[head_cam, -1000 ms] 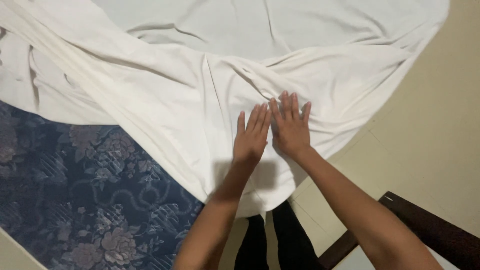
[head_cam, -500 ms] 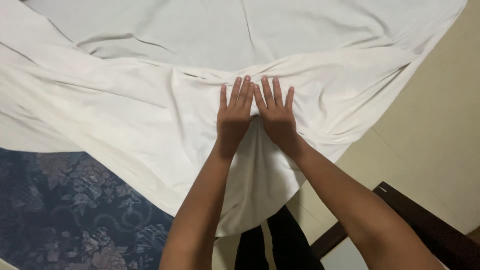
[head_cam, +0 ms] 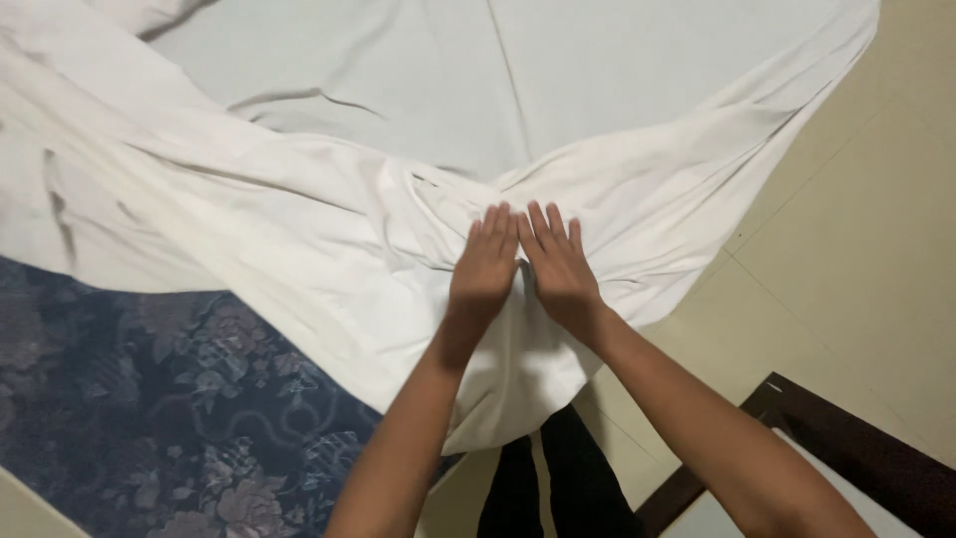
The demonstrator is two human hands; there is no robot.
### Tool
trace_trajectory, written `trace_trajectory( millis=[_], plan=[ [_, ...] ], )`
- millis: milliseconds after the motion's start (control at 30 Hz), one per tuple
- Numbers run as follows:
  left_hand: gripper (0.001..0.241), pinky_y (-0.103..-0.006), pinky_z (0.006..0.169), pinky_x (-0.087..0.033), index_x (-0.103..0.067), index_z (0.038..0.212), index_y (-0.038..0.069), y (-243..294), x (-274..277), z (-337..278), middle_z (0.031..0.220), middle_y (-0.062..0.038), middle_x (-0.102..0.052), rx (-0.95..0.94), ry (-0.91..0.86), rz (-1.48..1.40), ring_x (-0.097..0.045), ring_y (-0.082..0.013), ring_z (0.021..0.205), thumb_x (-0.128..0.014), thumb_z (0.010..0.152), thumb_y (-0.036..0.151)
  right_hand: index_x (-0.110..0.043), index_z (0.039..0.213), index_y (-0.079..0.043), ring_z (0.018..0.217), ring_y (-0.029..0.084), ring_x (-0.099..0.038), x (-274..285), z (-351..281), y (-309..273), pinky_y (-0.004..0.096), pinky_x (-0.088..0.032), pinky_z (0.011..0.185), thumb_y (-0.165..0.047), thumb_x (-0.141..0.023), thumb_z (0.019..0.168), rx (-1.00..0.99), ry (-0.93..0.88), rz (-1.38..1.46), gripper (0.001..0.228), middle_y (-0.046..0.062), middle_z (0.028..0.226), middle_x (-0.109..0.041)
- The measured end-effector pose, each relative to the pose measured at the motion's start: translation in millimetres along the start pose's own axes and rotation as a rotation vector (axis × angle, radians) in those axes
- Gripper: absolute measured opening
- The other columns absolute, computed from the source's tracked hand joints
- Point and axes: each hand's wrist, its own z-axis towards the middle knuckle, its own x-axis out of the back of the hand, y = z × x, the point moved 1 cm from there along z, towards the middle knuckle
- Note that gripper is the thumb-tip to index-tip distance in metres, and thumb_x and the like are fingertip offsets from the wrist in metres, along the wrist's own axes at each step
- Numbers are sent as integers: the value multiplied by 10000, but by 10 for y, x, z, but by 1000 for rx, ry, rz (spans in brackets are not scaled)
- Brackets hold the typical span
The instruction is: The person smooths and tucks a white fitted sheet onto a blue floral mattress. They work around the edges and corners, pulling the fabric taut and ensuring it is properly fitted over the mattress surface.
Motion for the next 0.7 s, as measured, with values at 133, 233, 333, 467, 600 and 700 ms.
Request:
trace_trajectory(
  millis=[133,233,333,467,600,700],
  plan=[
    [615,-513,1177,-325,-509,1433,-93,81,-131,-492,1513,-273,-503,5,-119,-23,-445,-405,1432,-634,895,179,-362,1574,15,1542,455,-238,-121,-316,-168,644,-193,1213,-13,-520,935,-115,-160,24,658,256,1652,-305],
    [570,-499,1206,-327,-515,1448,-66,284,-59,-845,1527,-249,-511,7,-117,-9,-448,-379,1456,-626,944,176,-337,1570,-19,1539,433,-189,-160,-597,-307,622,-148,1216,-99,-490,961,-228,-328,21,633,224,1659,-264],
    [507,-496,1232,-338,-536,1427,-58,433,-61,-1197,1518,-240,-526,34,-55,22,-460,-364,1470,-613,983,173,-332,1578,-42,1548,409,-177,-373,-890,-307,603,-139,1223,-119,-497,960,-208,-390,-59,645,198,1672,-246],
    [463,-499,1203,-346,-566,1393,-62,604,-138,-1437,1484,-239,-556,107,-102,93,-477,-366,1442,-592,983,153,-352,1576,-51,1558,402,-193,-425,-1140,-328,606,-153,1233,-25,-535,918,-155,-408,-91,684,189,1677,-253],
    [503,-513,1210,-327,-554,1420,-51,726,201,-1124,1499,-225,-551,123,-84,112,-462,-348,1452,-580,947,119,-360,1549,-32,1540,445,-200,-218,-1016,-472,683,-167,1191,19,-606,810,-190,-353,-3,780,238,1651,-254],
    [554,-502,1261,-302,-522,1484,-17,591,185,-850,1561,-190,-512,100,-33,183,-412,-301,1517,-574,940,78,-352,1542,21,1545,471,-197,-169,-749,-438,744,-177,1165,-5,-644,739,-140,-248,-47,854,289,1639,-247]
  ],
)
